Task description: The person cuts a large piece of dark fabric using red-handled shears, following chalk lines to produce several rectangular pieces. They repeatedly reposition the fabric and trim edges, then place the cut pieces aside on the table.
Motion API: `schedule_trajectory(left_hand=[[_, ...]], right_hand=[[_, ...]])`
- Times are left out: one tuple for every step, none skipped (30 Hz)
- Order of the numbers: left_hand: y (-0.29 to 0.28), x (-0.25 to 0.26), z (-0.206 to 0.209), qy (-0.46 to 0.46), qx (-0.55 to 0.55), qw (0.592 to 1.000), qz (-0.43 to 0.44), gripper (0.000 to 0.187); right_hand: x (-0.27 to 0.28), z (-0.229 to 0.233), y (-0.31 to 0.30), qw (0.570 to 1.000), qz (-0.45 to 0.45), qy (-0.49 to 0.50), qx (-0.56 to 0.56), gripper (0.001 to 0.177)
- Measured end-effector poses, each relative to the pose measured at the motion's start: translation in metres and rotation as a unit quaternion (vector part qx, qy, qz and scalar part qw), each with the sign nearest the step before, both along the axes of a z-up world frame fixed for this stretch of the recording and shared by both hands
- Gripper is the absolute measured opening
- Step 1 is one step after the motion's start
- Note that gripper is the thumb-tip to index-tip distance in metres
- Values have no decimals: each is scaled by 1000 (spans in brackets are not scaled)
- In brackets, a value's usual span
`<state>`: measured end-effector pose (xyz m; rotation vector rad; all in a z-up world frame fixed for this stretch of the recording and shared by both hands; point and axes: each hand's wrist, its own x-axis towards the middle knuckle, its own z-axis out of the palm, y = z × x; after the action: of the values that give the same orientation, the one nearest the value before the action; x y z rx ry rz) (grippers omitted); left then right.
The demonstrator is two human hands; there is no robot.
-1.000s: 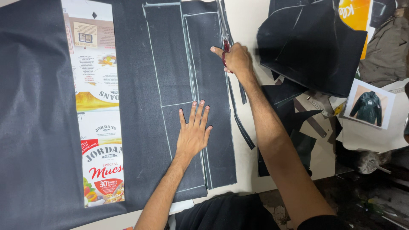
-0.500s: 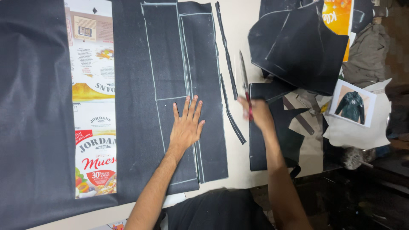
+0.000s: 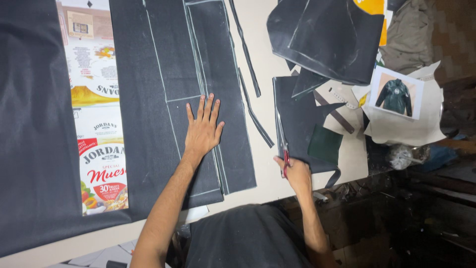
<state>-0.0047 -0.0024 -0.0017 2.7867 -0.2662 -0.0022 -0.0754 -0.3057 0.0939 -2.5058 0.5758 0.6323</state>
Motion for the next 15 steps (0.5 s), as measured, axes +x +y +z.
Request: schedule_trajectory(left_hand=[[0, -1, -1, 0, 4, 1000, 0, 67], [0, -2, -1, 0, 12, 1000, 1, 67], [-1, -2, -2, 1, 19, 1000, 2, 67], [-1, -2, -3, 2, 26, 1000, 1, 67], [0, -2, -4, 4, 24, 1000, 2, 67], [0, -1, -5, 4, 23, 1000, 2, 67], [0, -1, -6, 5, 21, 1000, 2, 67], [1, -2, -6, 7, 14, 1000, 4, 67], [1, -2, -6, 10, 6, 1000, 5, 67], [0, -1, -7, 12, -3, 1000, 5, 67], [0, 0, -7, 10, -3, 1000, 5, 68], [0, 0, -8, 9, -4, 1000, 6, 68], [0, 0, -8, 8, -5, 1000, 7, 68], [0, 0, -8, 11, -4, 1000, 8, 68], [1, 1, -8, 13, -3, 1000, 8, 68]], right_hand=[[2, -3, -3, 999, 24, -25, -40, 58], [5, -7, -6, 994, 51, -49, -79, 60], [11, -10, -10, 990, 70, -79, -94, 58], [17, -13, -14, 984, 88, -110, -110, 56], [22, -15, -18, 977, 105, -140, -124, 55], [27, -15, -22, 976, 115, -147, -109, 50], [31, -15, -26, 975, 125, -155, -94, 47], [34, -13, -27, 974, 134, -162, -80, 45], [35, -12, -27, 978, 125, -152, -66, 40], [35, -9, -28, 982, 115, -142, -53, 36], [35, -6, -27, 985, 105, -132, -40, 33], [33, -2, -25, 975, 123, -168, -79, 34], [29, 1, -21, 962, 141, -204, -117, 36], [25, 2, -13, 945, 161, -239, -154, 38], [23, 0, -2, 964, 145, -206, -87, 32]])
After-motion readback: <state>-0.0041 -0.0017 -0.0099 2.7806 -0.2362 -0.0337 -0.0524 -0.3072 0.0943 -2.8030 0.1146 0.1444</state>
